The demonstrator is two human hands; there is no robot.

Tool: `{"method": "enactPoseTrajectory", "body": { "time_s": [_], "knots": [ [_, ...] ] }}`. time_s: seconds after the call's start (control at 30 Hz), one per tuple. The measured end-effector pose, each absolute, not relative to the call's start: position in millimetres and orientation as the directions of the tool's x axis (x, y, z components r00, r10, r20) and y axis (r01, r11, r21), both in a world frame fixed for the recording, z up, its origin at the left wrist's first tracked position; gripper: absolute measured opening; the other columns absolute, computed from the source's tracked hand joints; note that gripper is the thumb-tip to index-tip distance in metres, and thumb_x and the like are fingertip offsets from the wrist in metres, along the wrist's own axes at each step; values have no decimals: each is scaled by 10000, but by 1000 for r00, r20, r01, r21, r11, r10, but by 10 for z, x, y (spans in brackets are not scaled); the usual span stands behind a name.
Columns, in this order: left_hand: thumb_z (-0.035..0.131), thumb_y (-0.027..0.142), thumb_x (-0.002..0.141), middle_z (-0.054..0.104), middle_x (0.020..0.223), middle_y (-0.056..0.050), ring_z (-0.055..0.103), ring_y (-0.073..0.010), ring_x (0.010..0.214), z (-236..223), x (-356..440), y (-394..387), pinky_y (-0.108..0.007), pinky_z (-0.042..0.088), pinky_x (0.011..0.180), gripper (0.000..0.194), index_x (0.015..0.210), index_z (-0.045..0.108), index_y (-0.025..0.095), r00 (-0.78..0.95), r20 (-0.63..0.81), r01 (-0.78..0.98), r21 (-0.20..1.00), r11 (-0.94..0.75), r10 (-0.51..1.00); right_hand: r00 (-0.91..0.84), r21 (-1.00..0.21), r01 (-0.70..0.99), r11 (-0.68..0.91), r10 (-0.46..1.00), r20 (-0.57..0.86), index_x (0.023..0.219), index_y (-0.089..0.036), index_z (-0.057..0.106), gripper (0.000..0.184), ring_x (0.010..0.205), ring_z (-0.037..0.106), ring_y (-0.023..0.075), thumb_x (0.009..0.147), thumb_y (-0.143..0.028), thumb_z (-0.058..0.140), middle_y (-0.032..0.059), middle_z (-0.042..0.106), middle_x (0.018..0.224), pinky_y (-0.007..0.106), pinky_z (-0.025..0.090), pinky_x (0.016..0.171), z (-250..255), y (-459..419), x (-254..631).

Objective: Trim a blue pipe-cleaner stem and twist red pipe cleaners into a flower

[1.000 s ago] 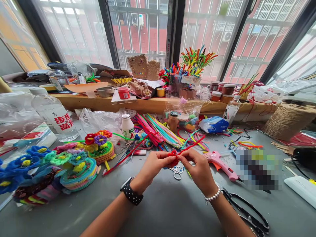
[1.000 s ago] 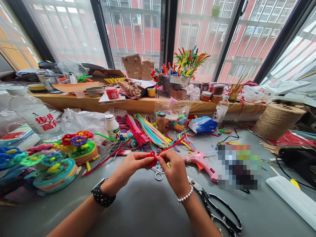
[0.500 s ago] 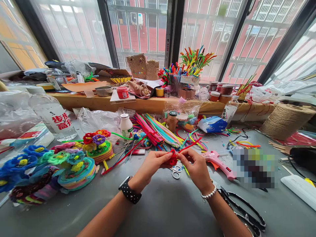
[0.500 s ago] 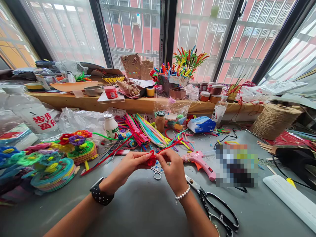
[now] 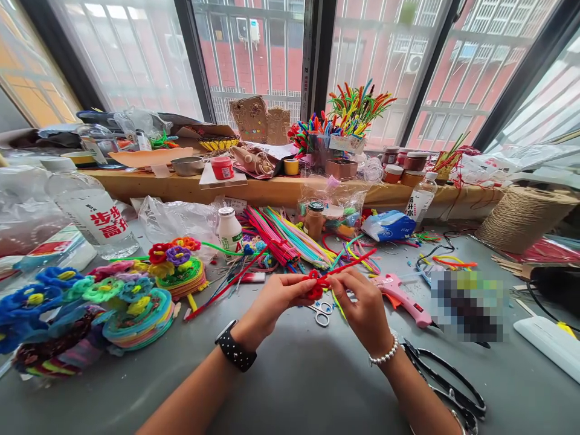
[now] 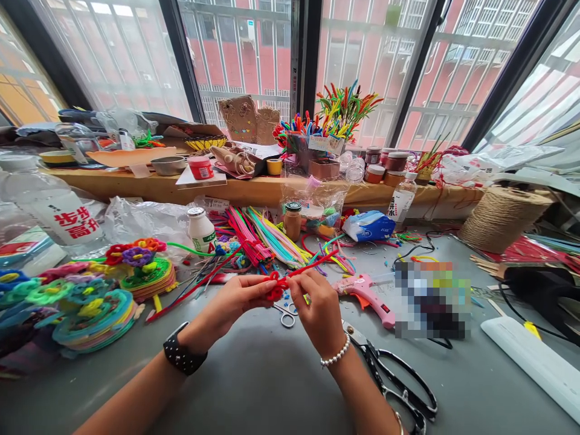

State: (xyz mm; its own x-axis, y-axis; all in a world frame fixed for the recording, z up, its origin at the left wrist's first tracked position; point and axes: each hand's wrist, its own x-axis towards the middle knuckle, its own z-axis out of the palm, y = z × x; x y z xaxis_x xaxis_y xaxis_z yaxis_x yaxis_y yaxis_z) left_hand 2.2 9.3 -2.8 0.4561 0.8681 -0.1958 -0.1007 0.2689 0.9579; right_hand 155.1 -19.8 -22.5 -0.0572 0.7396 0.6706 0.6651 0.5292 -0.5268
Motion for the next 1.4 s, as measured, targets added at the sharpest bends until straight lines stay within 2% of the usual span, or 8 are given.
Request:
{"method": "enactPoseTrajectory", "body": {
  "time_s": [0.33,0.57,0.73,0.93,1.07,1.17,1.3,1.4],
  "knots": [
    [635,309,615,656,742,-77,577,-144,710,-64,9,99,-263,429,707,254,772,652,109,472,-240,-153,925,347,848,-250,-183,771,610,554,794,946,-210,540,224,747,533,158,778,-92,449,55,575,822,280,451,655,-306,-187,1601],
    [653,273,596,640,654,-51,563,-121,631,-63,49,80,-241,440,649,220,728,643,97,429,-218,-160,937,312,876,-283,-118,788,605,526,802,888,-191,568,189,703,523,161,767,-85,469,62,572,784,275,441,623,-298,-203,1618],
    [631,287,611,644,647,-52,571,-145,630,-62,95,64,-255,444,623,219,730,637,103,354,-136,-86,981,177,925,-207,-203,789,580,562,800,814,-187,573,115,681,504,156,769,-134,482,54,541,745,274,429,611,-291,-207,1573],
    [538,307,696,642,731,-53,583,-169,683,-95,119,-4,-257,445,635,189,773,629,160,223,247,233,926,-297,943,61,-558,678,478,720,691,719,-175,560,60,696,460,165,738,-167,504,36,493,713,295,388,624,-309,-221,1448],
    [455,229,762,628,769,-47,565,-160,724,-125,114,-54,-261,428,660,181,835,616,191,257,532,493,646,-583,807,202,-813,451,369,845,495,633,-174,510,110,621,416,141,719,-240,529,3,463,653,272,342,567,-333,-231,1365],
    [424,157,774,621,762,-55,562,-157,707,-185,123,-69,-266,437,631,206,886,597,169,306,645,581,456,-674,700,234,-979,62,193,951,202,615,-168,495,167,570,386,110,695,-302,552,-22,437,606,242,316,533,-345,-230,1317],
    [410,104,767,628,815,-85,570,-159,714,-245,139,-72,-271,453,645,239,929,582,141,389,711,601,286,-746,586,2,-828,-521,-210,969,-247,601,-155,497,183,503,330,74,618,-304,602,-45,373,553,199,250,443,-331,-230,1292],
    [432,144,765,634,803,-72,575,-158,736,-190,125,-45,-270,452,674,210,889,601,162,318,668,555,444,-704,672,-132,-758,-584,-291,955,-265,635,-154,510,176,512,344,71,628,-306,597,-38,381,574,187,245,431,-291,-242,1324]
  ]
}}
